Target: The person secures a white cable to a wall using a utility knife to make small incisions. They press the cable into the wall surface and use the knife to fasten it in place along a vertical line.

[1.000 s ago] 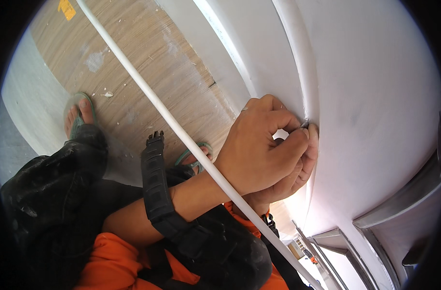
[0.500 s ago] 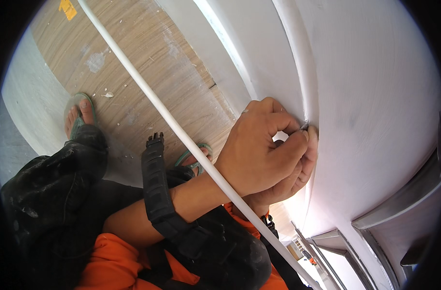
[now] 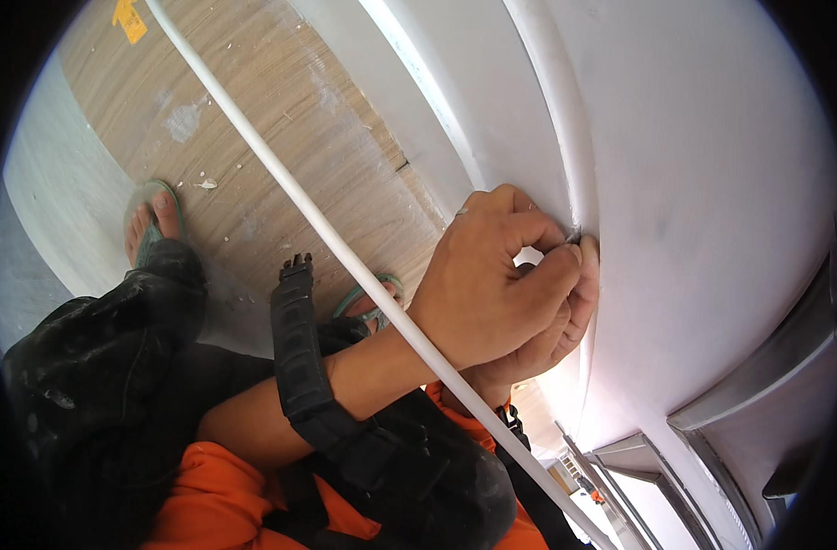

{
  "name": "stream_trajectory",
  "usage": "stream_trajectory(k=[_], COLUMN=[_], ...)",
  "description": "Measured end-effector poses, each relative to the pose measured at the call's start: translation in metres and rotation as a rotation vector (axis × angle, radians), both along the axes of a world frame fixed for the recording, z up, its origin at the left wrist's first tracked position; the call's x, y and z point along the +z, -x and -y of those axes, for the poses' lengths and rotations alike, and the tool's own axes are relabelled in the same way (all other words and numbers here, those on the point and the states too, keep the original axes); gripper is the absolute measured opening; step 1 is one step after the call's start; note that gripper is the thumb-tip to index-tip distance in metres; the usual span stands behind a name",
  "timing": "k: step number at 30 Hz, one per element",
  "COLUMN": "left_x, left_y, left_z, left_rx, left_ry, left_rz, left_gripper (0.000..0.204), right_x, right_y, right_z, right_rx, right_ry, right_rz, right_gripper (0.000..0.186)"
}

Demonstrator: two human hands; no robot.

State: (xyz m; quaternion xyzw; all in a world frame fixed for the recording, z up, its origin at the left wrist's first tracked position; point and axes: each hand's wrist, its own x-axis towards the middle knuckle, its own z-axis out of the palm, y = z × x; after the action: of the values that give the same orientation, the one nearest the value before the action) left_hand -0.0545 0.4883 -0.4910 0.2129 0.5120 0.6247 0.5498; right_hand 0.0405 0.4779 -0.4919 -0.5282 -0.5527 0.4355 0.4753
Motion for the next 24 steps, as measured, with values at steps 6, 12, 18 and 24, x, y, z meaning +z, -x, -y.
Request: stream_trajectory(k=[6, 12, 18, 24], left_x=[-0.001, 0.003, 0.000, -0.001], left_y=[0.002, 0.005, 0.009, 0.006], left_z=[0.002, 0.001, 0.000, 0.000], left_rx=[-0.048, -0.044, -0.047, -0.041], left_ry=[0.024, 0.044, 0.020, 0.014], left_rz=[-0.018, 0.009, 0.038, 0.022], left_gripper=[0.006, 0.005, 0.006, 0.006], right_x=[0.000, -0.002, 0.001, 0.002], right_y=[-0.002, -0.001, 0.007, 0.009], right_z=[0.001, 0.000, -0.003, -0.002], right_rx=[-0.006, 0.017, 0.037, -0.011], right_ry=[0.024, 0.016, -0.017, 0.004], right_rz=[-0.015, -0.039, -0.026, -0.005], right_gripper=[0.042, 0.042, 0.041, 0.040])
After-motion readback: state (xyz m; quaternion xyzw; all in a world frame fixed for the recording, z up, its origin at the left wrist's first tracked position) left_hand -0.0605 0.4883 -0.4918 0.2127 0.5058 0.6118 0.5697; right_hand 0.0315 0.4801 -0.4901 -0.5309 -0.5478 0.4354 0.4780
